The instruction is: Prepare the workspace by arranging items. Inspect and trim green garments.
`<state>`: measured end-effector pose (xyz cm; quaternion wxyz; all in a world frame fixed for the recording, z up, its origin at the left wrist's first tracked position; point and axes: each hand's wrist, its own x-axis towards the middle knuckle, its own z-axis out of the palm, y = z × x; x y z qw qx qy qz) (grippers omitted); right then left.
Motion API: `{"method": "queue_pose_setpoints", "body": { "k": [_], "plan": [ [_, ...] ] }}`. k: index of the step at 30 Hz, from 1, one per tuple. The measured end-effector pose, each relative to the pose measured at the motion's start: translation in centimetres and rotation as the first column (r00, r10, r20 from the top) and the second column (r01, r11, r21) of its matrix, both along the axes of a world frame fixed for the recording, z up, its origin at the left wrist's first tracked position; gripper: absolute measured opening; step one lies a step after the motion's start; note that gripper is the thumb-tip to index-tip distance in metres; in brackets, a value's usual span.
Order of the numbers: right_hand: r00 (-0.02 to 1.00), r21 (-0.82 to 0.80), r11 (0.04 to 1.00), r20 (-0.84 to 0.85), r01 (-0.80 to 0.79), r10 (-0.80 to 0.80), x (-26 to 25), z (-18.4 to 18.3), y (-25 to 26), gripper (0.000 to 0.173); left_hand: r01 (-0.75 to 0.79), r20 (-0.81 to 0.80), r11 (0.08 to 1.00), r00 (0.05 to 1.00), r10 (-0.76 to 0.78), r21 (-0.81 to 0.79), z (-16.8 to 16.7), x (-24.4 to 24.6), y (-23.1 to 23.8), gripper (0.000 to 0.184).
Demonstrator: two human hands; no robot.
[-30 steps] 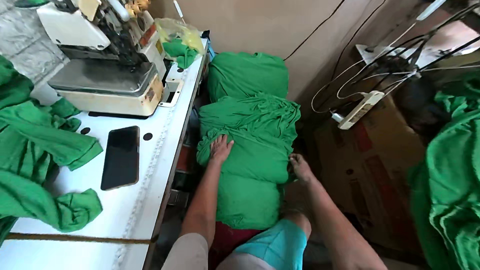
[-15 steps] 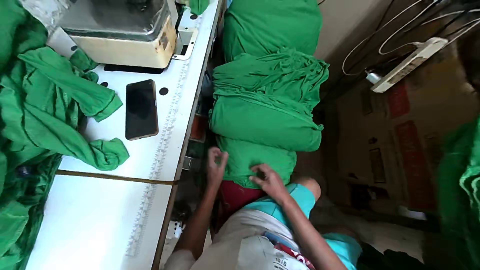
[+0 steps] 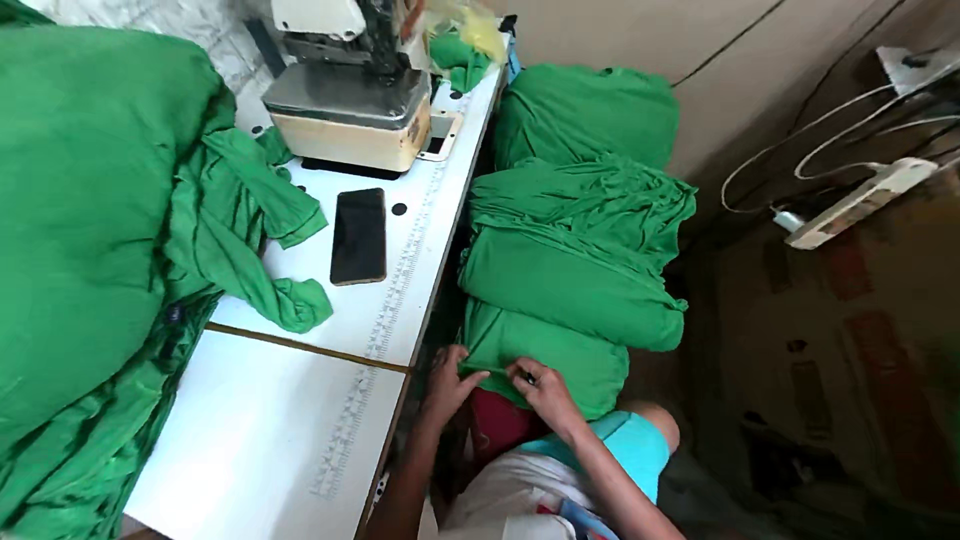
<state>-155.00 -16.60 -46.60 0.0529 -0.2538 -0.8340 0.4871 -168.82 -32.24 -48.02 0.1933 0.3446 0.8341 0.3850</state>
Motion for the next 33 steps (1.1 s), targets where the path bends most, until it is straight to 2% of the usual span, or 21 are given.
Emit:
{"method": "queue_pose_setpoints", "body": {
  "k": [2,4,6,8,10,12,13,14,15,17,19,20,22,24,25,27,30,31,33],
  "plan": [
    [0.998,0.051,0.998,-0.037,0.047,-0.045,-0.1,0.7,-0.5,0.021,-0.025,-0.113,0.986,0.994,0.006,-0.162,0.5,-0.4,1.1,0.041],
    [0.997,0.115,0.992,-0.065,0.056,-0.048,0.1,1.3,-0.3,0.021,-0.131,-0.158,0.958,0.983,0.093,-0.253,0.9,-0.7,2.4,0.034],
    [0.999,0.195,0.981,-0.042,0.017,-0.009,0.9,1.6,0.8,0.021,-0.240,-0.138,0.939,0.968,0.211,-0.246,0.5,-1.3,3.4,0.034],
    [0.998,0.350,0.937,-0.059,0.021,-0.001,2.4,1.5,2.6,0.019,-0.293,-0.108,0.934,0.955,0.276,-0.207,-0.1,-1.9,3.9,0.036],
    [0.988,0.475,0.871,-0.139,0.123,-0.064,4.3,1.3,4.8,0.017,-0.265,-0.096,0.949,0.963,0.251,-0.169,-0.7,-2.1,3.8,0.040],
    [0.966,0.575,0.783,-0.220,0.239,-0.134,5.9,0.5,7.1,0.016,-0.173,-0.143,0.976,0.978,0.154,-0.131,-1.3,-1.5,3.5,0.043],
    [0.966,0.605,0.755,-0.204,0.252,-0.159,6.6,-0.1,7.7,0.015,-0.100,-0.190,0.988,0.979,0.076,-0.120,-1.8,-0.9,3.1,0.041],
    [0.976,0.610,0.763,-0.118,0.215,-0.181,7.1,-0.7,8.0,0.016,-0.029,-0.257,0.994,0.967,0.001,-0.105,-2.6,-0.2,2.7,0.037],
    [0.981,0.573,0.809,0.040,0.133,-0.190,7.3,-1.1,8.2,0.019,0.039,-0.277,0.992,0.958,-0.070,-0.117,-3.4,0.3,2.4,0.034],
    [0.912,0.417,0.909,0.381,-0.025,-0.150,7.3,-2.1,8.5,0.025,0.155,-0.162,0.973,0.970,-0.183,-0.171,-5.1,1.1,1.2,0.034],
    [0.849,0.342,0.940,0.502,-0.021,-0.164,6.7,-2.3,8.5,0.028,0.171,-0.018,0.974,0.984,-0.176,-0.151,-6.1,1.1,-0.2,0.040],
    [0.824,0.340,0.940,0.526,0.022,-0.210,6.5,-1.4,8.4,0.032,0.139,0.005,0.984,0.990,-0.140,-0.112,-6.2,1.1,-0.8,0.040],
    [0.803,0.384,0.903,0.466,0.193,-0.370,6.2,0.3,7.9,0.043,0.036,-0.022,0.999,0.999,-0.036,-0.019,-6.1,1.3,-1.5,0.034],
    [0.815,0.411,0.846,0.321,0.339,-0.482,5.7,1.3,7.7,0.047,-0.095,-0.057,0.992,0.993,0.099,0.083,-5.1,1.6,-0.9,0.031],
    [0.840,0.375,0.846,0.244,0.379,-0.485,5.3,1.5,7.7,0.046,-0.143,-0.038,0.982,0.988,0.149,0.120,-4.3,1.7,-0.4,0.030],
    [0.912,0.215,0.904,0.104,0.370,-0.398,4.0,1.4,7.7,0.040,-0.177,0.025,0.967,0.984,0.175,0.186,-2.8,1.9,1.1,0.030],
    [0.958,-0.109,0.959,-0.087,0.263,-0.273,1.0,0.3,6.6,0.030,-0.059,0.054,0.958,0.998,0.045,0.281,-1.3,2.2,4.0,0.026],
    [0.955,-0.209,0.949,-0.127,0.237,-0.267,0.0,-0.4,6.0,0.026,0.020,0.064,0.965,0.997,-0.037,0.261,-0.8,2.2,4.9,0.025],
    [0.951,-0.368,0.906,-0.139,0.209,-0.276,-1.3,-2.4,5.2,0.024,0.210,0.080,0.972,0.972,-0.219,0.107,-0.5,2.0,6.3,0.030]
  ]
}}
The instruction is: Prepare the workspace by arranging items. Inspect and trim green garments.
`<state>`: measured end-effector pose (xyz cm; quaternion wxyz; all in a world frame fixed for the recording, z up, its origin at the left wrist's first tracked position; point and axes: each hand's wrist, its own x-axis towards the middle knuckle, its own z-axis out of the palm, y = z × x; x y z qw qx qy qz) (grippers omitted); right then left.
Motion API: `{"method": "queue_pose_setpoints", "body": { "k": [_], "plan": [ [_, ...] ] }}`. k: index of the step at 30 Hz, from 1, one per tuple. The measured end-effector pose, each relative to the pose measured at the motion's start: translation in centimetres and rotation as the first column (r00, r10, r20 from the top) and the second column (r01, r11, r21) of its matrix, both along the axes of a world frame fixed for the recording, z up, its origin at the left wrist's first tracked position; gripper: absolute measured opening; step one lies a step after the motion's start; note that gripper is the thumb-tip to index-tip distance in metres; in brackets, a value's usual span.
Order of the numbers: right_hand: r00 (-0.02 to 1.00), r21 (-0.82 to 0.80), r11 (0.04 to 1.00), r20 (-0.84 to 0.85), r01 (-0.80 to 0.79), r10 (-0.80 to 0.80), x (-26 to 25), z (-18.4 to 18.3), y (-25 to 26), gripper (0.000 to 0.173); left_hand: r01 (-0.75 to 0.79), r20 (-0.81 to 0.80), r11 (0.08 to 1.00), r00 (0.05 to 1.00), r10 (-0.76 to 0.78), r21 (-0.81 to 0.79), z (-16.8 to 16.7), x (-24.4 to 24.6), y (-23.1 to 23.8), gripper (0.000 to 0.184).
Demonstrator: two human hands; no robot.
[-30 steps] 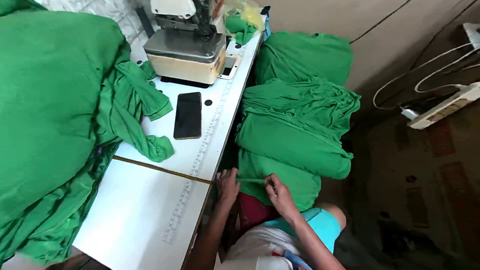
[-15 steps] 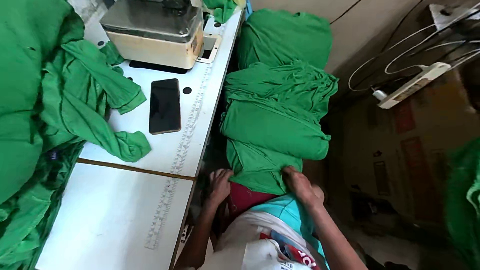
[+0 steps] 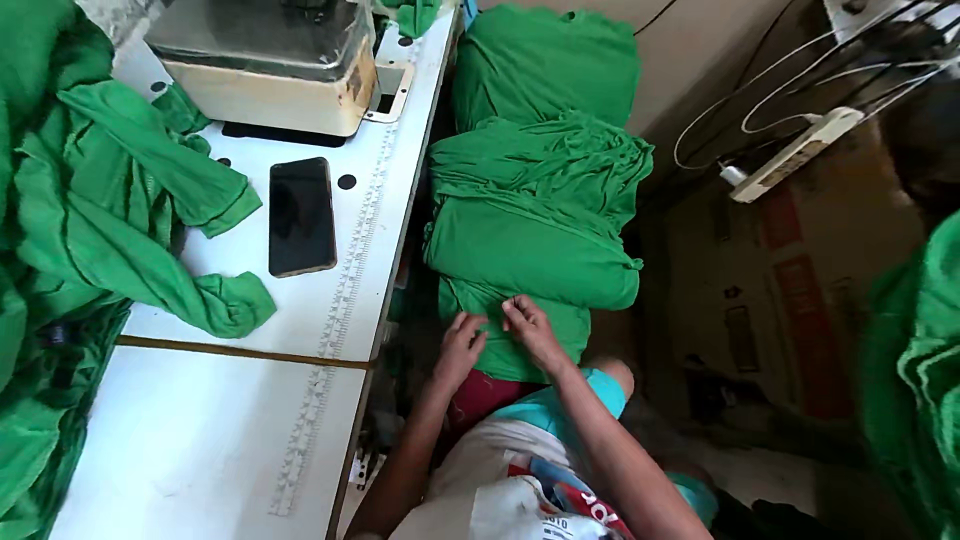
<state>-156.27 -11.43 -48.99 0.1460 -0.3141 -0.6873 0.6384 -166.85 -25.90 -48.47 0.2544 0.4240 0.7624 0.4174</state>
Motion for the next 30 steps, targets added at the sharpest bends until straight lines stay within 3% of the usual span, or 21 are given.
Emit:
{"method": "queue_pose_setpoints", "body": {
  "k": [2,5,8,14,21,30],
  "plan": [
    [0.999,-0.101,0.995,0.046,-0.009,0.013,0.0,-2.1,-0.2,0.037,0.100,-0.017,0.986,0.994,-0.104,-0.134,-1.2,-0.4,0.7,0.032],
    [1.000,-0.242,0.970,0.024,0.024,-0.019,0.5,-3.0,0.1,0.054,0.085,-0.012,0.986,0.996,-0.088,-0.140,-1.8,-1.3,0.7,0.024],
    [0.999,-0.337,0.940,0.016,0.050,-0.047,0.9,-2.4,0.1,0.049,0.091,0.007,0.978,0.996,-0.092,-0.187,-1.3,-1.8,0.7,0.028],
    [0.996,-0.208,0.977,0.066,-0.039,0.054,1.2,-2.2,-0.4,0.022,0.182,-0.012,0.953,0.982,-0.190,-0.241,-1.1,-1.7,0.8,0.028],
    [0.937,-0.046,0.966,0.238,-0.254,0.257,1.6,-1.3,-0.1,0.028,0.110,-0.153,0.976,0.978,-0.140,-0.189,-1.8,-1.1,0.7,0.027],
    [0.846,0.086,0.914,0.422,-0.396,0.326,0.6,-0.8,-0.1,0.030,0.077,-0.176,0.983,0.979,-0.107,-0.167,-1.9,-0.7,0.6,0.027]
  ]
}}
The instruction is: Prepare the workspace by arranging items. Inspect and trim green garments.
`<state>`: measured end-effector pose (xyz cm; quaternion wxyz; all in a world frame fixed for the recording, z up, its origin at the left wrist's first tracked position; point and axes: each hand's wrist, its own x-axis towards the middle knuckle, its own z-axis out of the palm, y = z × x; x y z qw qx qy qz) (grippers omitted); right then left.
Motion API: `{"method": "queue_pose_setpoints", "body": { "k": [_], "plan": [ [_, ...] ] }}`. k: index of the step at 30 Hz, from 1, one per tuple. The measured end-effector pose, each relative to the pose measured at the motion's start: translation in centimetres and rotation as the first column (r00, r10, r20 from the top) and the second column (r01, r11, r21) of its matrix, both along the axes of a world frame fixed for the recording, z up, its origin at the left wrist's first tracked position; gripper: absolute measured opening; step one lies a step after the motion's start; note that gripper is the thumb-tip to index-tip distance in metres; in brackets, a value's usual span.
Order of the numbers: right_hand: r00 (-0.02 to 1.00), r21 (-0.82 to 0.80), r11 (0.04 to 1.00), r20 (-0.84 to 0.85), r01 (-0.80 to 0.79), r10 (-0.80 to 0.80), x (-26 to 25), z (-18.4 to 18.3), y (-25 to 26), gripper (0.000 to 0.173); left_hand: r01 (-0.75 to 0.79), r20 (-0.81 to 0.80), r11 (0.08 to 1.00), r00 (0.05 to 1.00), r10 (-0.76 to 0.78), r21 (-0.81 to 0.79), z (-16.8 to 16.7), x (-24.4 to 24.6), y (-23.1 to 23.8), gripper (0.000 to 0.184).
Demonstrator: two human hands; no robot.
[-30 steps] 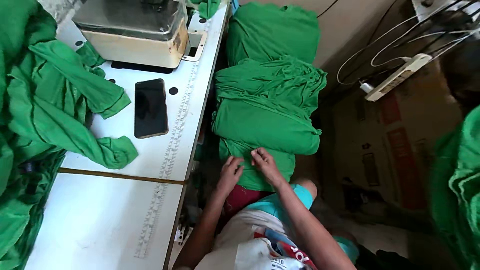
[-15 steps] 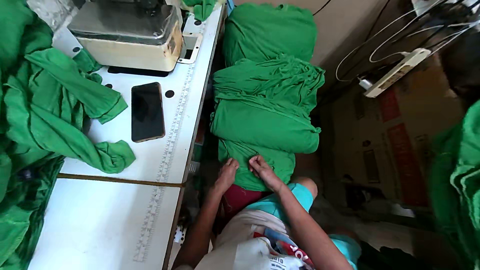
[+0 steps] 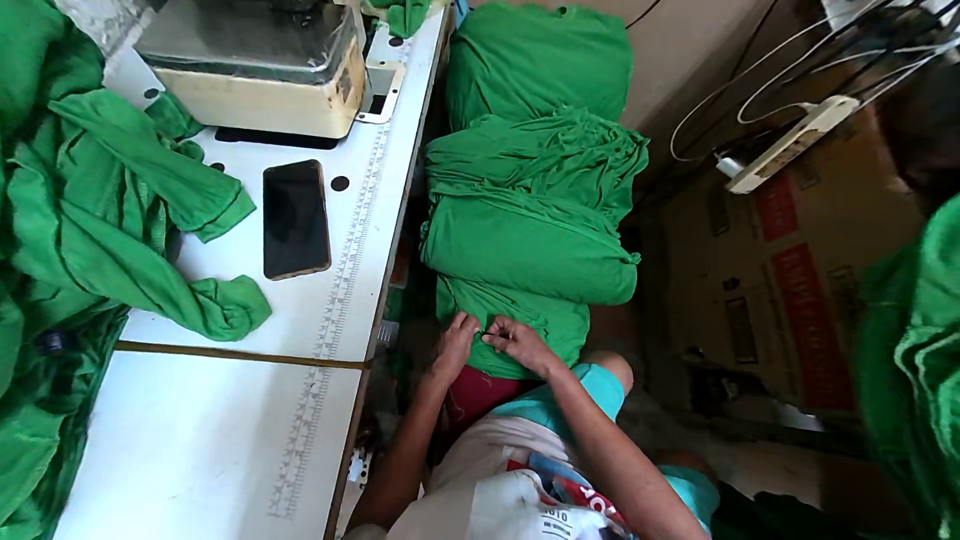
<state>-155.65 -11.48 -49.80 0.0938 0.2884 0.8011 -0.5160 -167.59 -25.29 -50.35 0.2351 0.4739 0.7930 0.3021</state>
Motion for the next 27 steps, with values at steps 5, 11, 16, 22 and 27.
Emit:
{"method": "queue_pose_setpoints", "body": {
  "k": [5,11,16,22,27],
  "plan": [
    [0.997,-0.074,0.996,-0.051,0.055,-0.058,0.4,-0.4,0.1,0.026,-0.125,0.142,0.989,0.983,0.112,0.083,0.1,-0.1,-0.2,0.025],
    [0.947,-0.256,0.950,-0.219,0.178,-0.237,0.1,0.8,-0.8,0.025,-0.302,0.319,0.923,0.922,0.220,0.237,-1.6,-0.7,-1.0,0.024],
    [0.971,-0.194,0.975,-0.187,0.109,-0.146,-0.5,0.0,-1.3,0.028,-0.406,0.457,0.862,0.856,0.243,0.304,-2.4,-0.9,-1.1,0.022],
    [0.993,-0.065,0.998,-0.116,-0.004,-0.004,-0.8,-0.3,-1.0,0.034,-0.430,0.531,0.845,0.819,0.217,0.319,-2.7,-1.2,-1.4,0.021],
    [0.996,-0.024,0.998,-0.072,-0.061,0.059,-1.2,0.1,-0.9,0.033,-0.380,0.500,0.876,0.843,0.196,0.296,-2.0,-1.3,-1.3,0.022]
  ]
}}
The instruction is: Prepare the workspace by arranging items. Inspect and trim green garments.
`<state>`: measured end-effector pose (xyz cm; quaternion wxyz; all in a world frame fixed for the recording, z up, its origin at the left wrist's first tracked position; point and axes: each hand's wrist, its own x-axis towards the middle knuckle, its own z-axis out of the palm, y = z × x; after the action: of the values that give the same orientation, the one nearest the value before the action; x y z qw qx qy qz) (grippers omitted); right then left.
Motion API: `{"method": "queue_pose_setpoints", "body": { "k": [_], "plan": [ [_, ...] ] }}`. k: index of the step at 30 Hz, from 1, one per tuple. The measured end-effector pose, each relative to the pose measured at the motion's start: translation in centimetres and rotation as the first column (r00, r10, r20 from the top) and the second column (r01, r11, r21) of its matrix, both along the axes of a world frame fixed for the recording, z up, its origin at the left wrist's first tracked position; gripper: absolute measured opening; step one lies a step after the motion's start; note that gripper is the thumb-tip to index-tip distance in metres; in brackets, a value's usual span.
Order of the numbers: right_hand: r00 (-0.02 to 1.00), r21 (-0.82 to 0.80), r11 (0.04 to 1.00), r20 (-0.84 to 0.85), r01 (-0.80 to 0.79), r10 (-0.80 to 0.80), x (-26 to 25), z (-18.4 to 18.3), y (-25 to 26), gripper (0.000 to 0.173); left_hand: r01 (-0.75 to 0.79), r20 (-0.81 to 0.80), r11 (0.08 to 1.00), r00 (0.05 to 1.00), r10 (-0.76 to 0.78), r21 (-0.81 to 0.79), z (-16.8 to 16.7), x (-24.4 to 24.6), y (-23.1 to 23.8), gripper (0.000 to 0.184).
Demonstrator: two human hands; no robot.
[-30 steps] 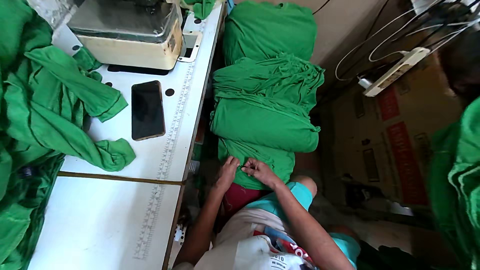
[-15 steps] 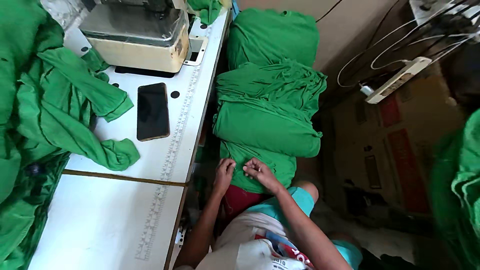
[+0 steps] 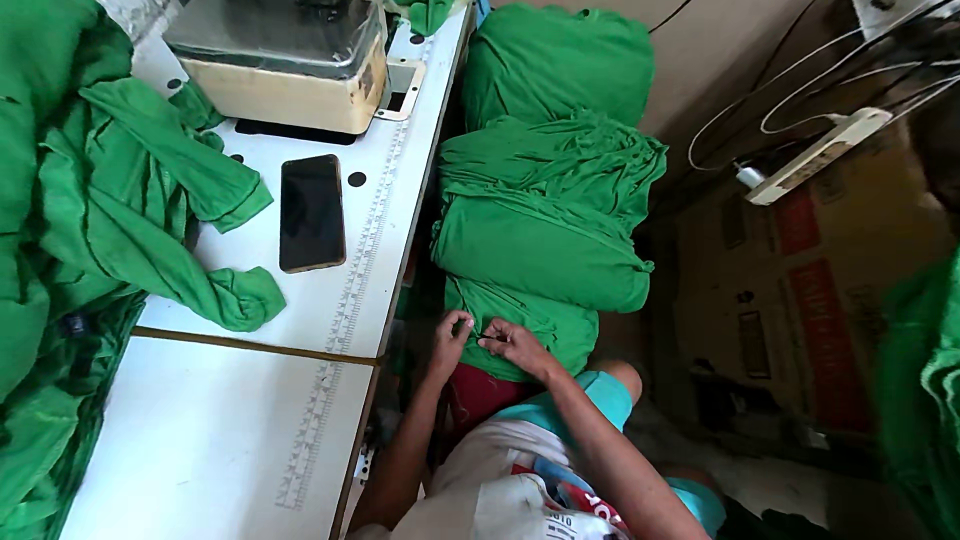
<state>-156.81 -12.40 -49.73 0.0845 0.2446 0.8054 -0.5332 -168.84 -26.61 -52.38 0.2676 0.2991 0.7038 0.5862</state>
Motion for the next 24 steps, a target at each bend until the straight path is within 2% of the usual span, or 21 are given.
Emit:
{"method": "queue_pose_setpoints", "body": {
  "k": [4,7,10,12,13,15,17,19,21,22,24],
  "plan": [
    [1.000,0.009,1.000,0.011,-0.027,0.027,-0.1,0.5,0.0,0.029,0.024,-0.034,1.000,0.999,-0.024,-0.002,0.2,-0.1,0.3,0.021],
    [0.999,-0.003,0.999,0.015,-0.036,0.036,0.0,0.4,-0.1,0.027,-0.009,0.001,1.000,1.000,0.009,0.009,0.2,0.1,0.4,0.021],
    [0.990,-0.112,0.992,-0.119,0.063,-0.077,0.8,-0.1,0.0,0.027,-0.122,0.071,0.992,0.990,0.123,-0.014,-0.2,-0.2,-0.3,0.023],
    [0.962,-0.160,0.973,-0.190,0.169,-0.198,1.7,-0.1,0.1,0.037,-0.230,0.049,0.970,0.971,0.234,-0.080,-1.2,-1.0,-1.6,0.027],
    [0.954,-0.124,0.971,-0.195,0.206,-0.228,2.2,0.0,0.3,0.043,-0.279,0.001,0.950,0.959,0.282,-0.143,-1.8,-1.5,-2.4,0.028],
    [0.971,0.064,0.977,-0.137,0.205,-0.195,3.3,0.1,1.1,0.050,-0.359,-0.150,0.875,0.933,0.328,-0.325,-2.1,-2.0,-4.1,0.031],
    [0.993,0.284,0.951,-0.032,0.121,-0.116,3.8,0.4,1.5,0.043,-0.399,-0.294,0.822,0.909,0.296,-0.407,-1.3,-1.4,-4.9,0.039],
    [0.994,0.402,0.909,-0.023,0.110,-0.110,3.7,0.1,1.2,0.031,-0.333,-0.401,0.876,0.898,0.181,-0.350,-1.0,-0.3,-5.0,0.053],
    [0.986,0.454,0.875,-0.088,0.167,-0.142,3.4,-0.1,0.4,0.024,-0.217,-0.530,0.942,0.846,0.051,-0.257,-1.0,1.2,-4.5,0.066],
    [0.983,0.462,0.868,-0.117,0.182,-0.144,3.1,-0.1,0.2,0.023,-0.168,-0.586,0.955,0.810,-0.008,-0.245,-1.0,1.9,-4.0,0.066],
    [0.980,0.450,0.873,-0.146,0.187,-0.135,2.8,0.4,-0.1,0.025,-0.119,-0.624,0.953,0.777,-0.085,-0.278,-0.7,2.7,-3.0,0.048]
  ]
}}
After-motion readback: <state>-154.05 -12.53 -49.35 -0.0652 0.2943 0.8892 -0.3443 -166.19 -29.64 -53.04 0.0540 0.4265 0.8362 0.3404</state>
